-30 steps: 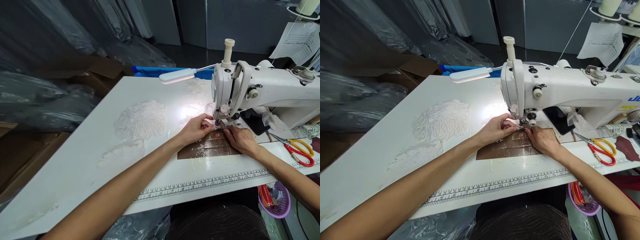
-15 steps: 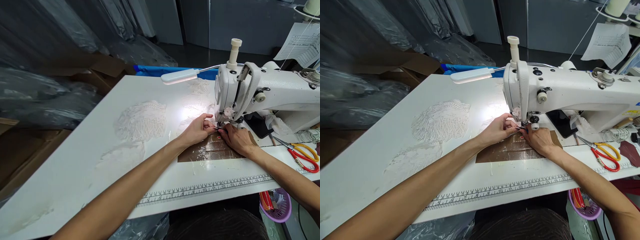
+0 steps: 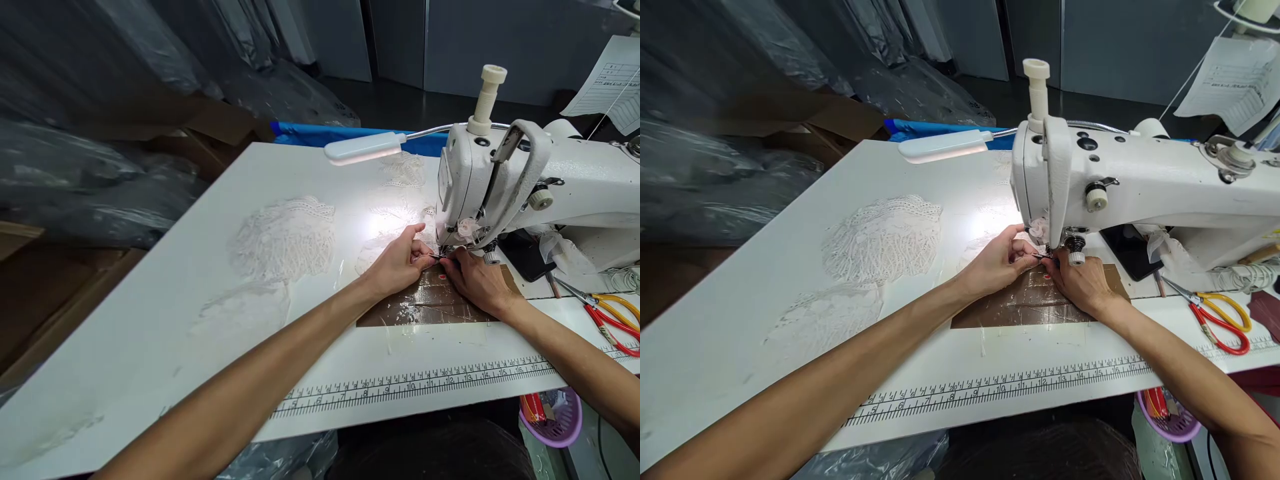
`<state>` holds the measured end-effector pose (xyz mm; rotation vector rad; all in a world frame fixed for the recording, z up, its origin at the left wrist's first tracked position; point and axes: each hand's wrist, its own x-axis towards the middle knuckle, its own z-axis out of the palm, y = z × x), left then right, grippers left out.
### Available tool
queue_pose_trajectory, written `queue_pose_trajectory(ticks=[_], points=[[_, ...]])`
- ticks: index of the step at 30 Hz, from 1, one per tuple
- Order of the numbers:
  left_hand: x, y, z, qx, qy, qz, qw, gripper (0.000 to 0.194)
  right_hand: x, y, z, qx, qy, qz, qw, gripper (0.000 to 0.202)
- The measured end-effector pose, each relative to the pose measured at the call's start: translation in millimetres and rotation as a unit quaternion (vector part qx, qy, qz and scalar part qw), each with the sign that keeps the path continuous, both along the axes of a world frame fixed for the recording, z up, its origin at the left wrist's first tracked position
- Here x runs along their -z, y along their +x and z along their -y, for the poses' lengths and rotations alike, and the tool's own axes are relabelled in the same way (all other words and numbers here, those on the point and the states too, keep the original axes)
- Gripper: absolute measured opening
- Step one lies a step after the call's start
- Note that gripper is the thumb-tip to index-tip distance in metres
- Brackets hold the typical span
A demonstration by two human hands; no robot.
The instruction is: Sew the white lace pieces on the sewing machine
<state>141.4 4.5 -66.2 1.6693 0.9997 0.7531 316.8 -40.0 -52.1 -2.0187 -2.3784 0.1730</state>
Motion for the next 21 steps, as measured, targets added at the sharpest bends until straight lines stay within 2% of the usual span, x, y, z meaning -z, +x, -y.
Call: queue_pose_trajectory(ticks=[5, 11, 14, 18, 21], points=[[3.7, 1, 0, -0.006, 0.027, -0.016, 0.999, 0.055, 5.3, 3, 0, -0.019, 0.033, -0.011, 0.999, 0.045], [7.5, 0, 0, 0.001, 0.073, -0.055, 0.996, 0.049, 0.2, -1, -1, -0.020, 0.007, 0.007, 1.000, 0.041], [6.0, 0, 2, 0.020, 0.107, -0.078, 0.991, 0.048, 1.3, 0, 1, -0.030, 0.017, -0.016, 0.999, 0.042], [-7.6, -8, 1, 0.072, 0.150, -0.083, 0.983, 0.044, 0.6, 12, 12, -0.113, 0.072, -0.104, 0.985, 0.044], [-25.8, -19, -2, 0.110, 0.221, -0.095, 0.964, 0.021, -3.2, 31, 23, -0.138, 0.072, -0.130, 0.979, 0.045]])
